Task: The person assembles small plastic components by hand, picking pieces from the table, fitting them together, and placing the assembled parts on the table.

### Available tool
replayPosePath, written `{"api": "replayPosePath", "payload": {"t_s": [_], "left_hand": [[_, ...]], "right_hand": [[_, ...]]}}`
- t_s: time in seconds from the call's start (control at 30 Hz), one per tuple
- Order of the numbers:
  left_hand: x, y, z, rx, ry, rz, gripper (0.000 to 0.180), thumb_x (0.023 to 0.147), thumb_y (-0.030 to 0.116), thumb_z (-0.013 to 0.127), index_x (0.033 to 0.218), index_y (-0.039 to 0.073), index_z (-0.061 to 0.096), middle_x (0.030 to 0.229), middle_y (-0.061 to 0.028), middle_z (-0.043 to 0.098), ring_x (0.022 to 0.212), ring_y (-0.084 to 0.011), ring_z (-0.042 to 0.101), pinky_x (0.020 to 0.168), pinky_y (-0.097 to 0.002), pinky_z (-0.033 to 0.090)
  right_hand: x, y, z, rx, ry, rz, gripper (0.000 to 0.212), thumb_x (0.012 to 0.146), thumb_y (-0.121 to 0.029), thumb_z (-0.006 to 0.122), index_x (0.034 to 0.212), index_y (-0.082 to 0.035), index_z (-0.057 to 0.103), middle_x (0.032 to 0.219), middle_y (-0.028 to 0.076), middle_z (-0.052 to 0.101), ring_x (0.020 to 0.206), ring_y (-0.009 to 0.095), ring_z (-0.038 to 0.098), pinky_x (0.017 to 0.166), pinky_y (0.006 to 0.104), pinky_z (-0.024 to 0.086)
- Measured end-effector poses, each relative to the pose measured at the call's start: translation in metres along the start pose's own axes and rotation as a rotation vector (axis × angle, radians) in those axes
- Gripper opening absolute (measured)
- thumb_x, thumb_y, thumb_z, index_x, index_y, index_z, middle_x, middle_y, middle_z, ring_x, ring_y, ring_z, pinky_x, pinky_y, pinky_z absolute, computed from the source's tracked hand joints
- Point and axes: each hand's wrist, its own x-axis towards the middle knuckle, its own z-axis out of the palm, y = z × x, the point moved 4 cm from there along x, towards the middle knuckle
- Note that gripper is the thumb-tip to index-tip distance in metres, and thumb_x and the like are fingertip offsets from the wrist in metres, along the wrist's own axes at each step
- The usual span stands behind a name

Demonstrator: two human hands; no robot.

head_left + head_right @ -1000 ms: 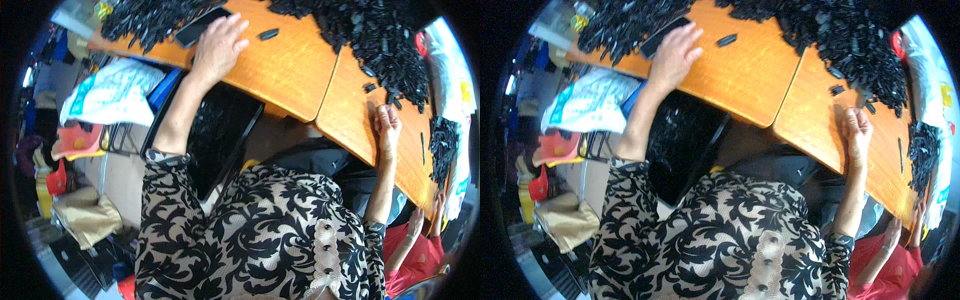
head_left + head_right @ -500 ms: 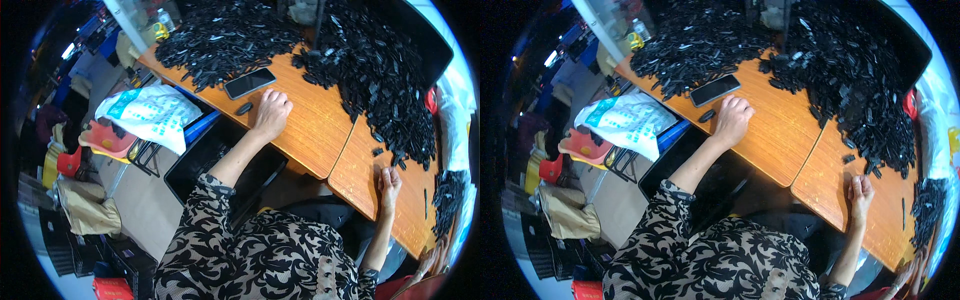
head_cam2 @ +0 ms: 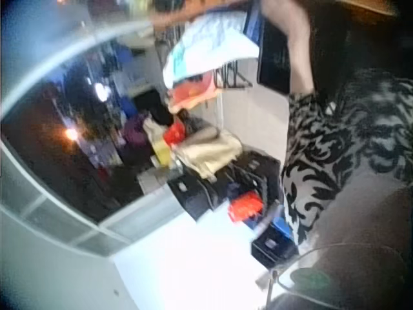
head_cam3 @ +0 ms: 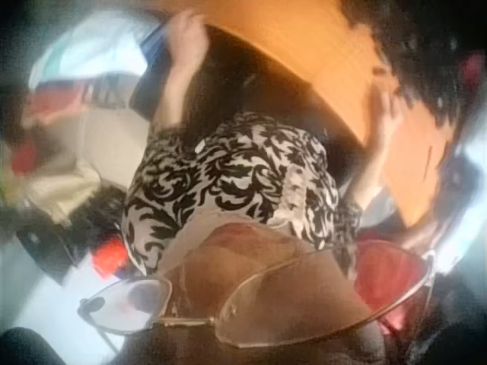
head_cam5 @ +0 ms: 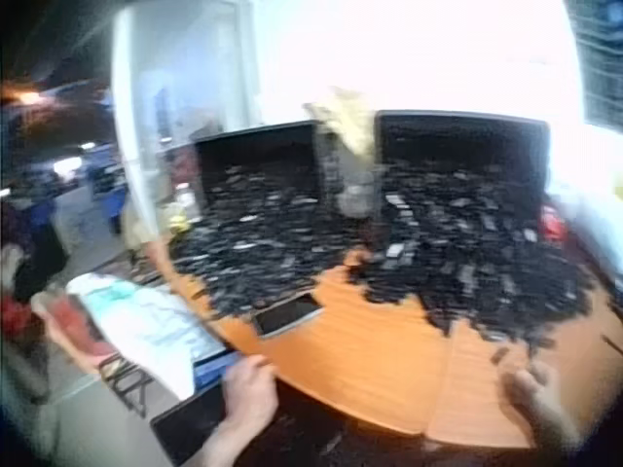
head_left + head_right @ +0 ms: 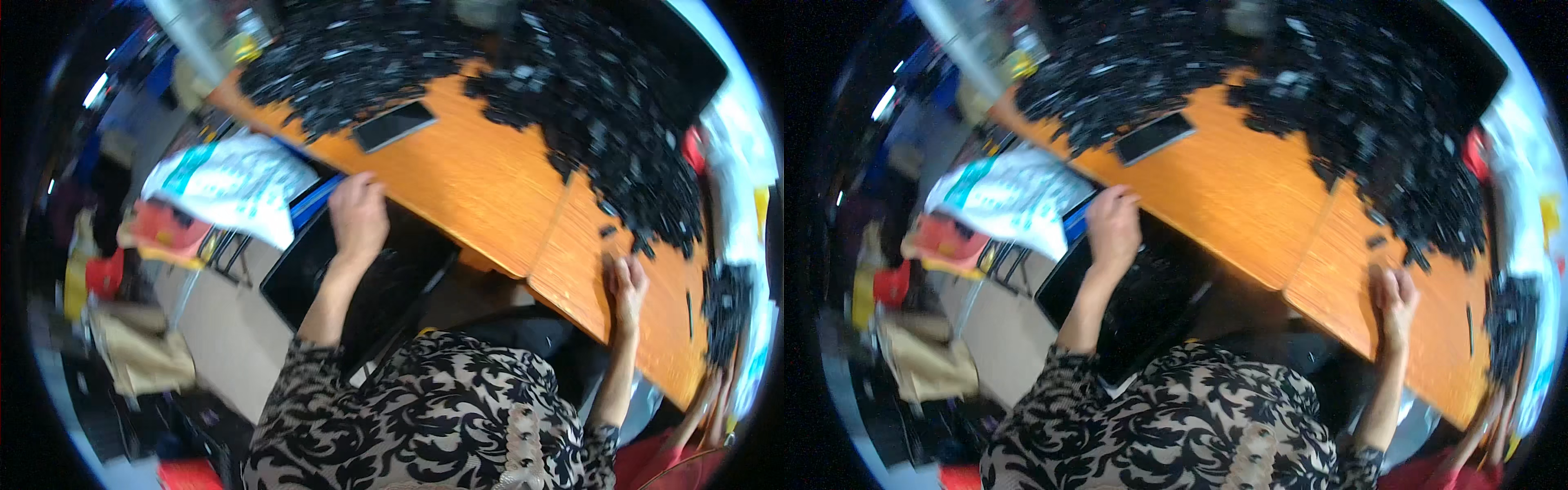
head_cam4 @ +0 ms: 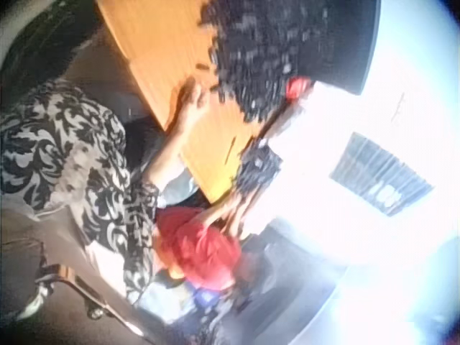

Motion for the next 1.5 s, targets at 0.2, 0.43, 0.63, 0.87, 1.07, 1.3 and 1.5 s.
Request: {"api": "replayPosePath", "payload": {"t_s": [0.2,0.43,0.63,0.87,1.07,1.3,1.5], "left_hand": [[-0.004,0.021,-0.007,-0.211,-0.052,-0.109,0.011,0.088,0.003,0.065,0.098,-0.001,0.069,0.112,-0.0165,0.065,0.108,-0.0347,0.061,0.094,-0.0446,0.047],[0.099,0.178,0.061,-0.7,-0.293,0.106,0.019,0.093,0.004,0.061,0.11,-0.003,0.066,0.119,-0.0175,0.064,0.114,-0.0323,0.06,0.099,-0.0377,0.046],[0.122,0.263,0.148,-0.744,-0.448,0.434,0.035,0.095,0.015,0.06,0.126,-0.002,0.06,0.137,-0.0197,0.056,0.125,-0.0368,0.052,0.108,-0.0406,0.04],[0.093,0.296,0.179,-0.56,-0.446,0.594,0.039,0.094,0.015,0.062,0.131,0.003,0.059,0.144,-0.0161,0.05,0.129,-0.036,0.048,0.109,-0.0447,0.038],[0.098,0.315,0.157,-0.649,-0.369,0.664,0.038,0.092,0.015,0.063,0.129,0.008,0.062,0.138,-0.0085,0.058,0.125,-0.0306,0.052,0.106,-0.0436,0.039],[0.08,0.322,0.149,-0.79,-0.551,0.792,0.037,0.082,0.013,0.075,0.118,0.007,0.068,0.115,-0.0089,0.065,0.105,-0.0294,0.059,0.091,-0.0416,0.045],[0.08,0.312,0.148,-0.889,-0.585,0.668,0.038,0.078,-0.002,0.073,0.115,0.004,0.067,0.098,-0.0113,0.066,0.095,-0.028,0.063,0.086,-0.0383,0.051]], "right_hand": [[0.005,-0.004,0.019,-0.1,-0.046,0.13,0.022,0.099,-0.024,0.06,0.088,-0.005,0.062,0.07,-0.002,0.055,0.059,0.007,0.047,0.052,0.0235,0.037],[-0.002,-0.012,0.001,-0.244,-0.068,0.015,0.024,0.101,-0.024,0.059,0.091,-0.003,0.065,0.072,0.001,0.061,0.063,0.007,0.053,0.057,0.0236,0.044],[-0.001,-0.014,0.007,-0.321,-0.107,-0.083,0.025,0.097,-0.027,0.063,0.095,-0.002,0.068,0.077,0.013,0.068,0.073,0.021,0.065,0.068,0.0371,0.052],[0.046,-0.009,-0.098,-0.709,0.424,-0.261,0.021,0.093,-0.024,0.066,0.108,-0.009,0.067,0.099,0.014,0.07,0.084,0.03,0.068,0.075,0.0404,0.054],[0.144,0.017,-0.228,-1.129,0.659,0.04,0.045,0.097,-0.037,0.057,0.142,-0.033,0.053,0.143,0.014,0.052,0.123,0.039,0.055,0.108,0.0505,0.042],[0.141,0.026,-0.147,-1.023,0.615,-0.135,0.045,0.1,-0.035,0.054,0.137,-0.01,0.056,0.129,0.018,0.061,0.117,0.041,0.057,0.1,0.0472,0.046],[0.078,0.004,-0.094,-1.06,0.457,-0.365,0.034,0.094,-0.023,0.063,0.121,-0.003,0.062,0.122,0.021,0.063,0.106,0.041,0.06,0.091,0.0466,0.051]]}}
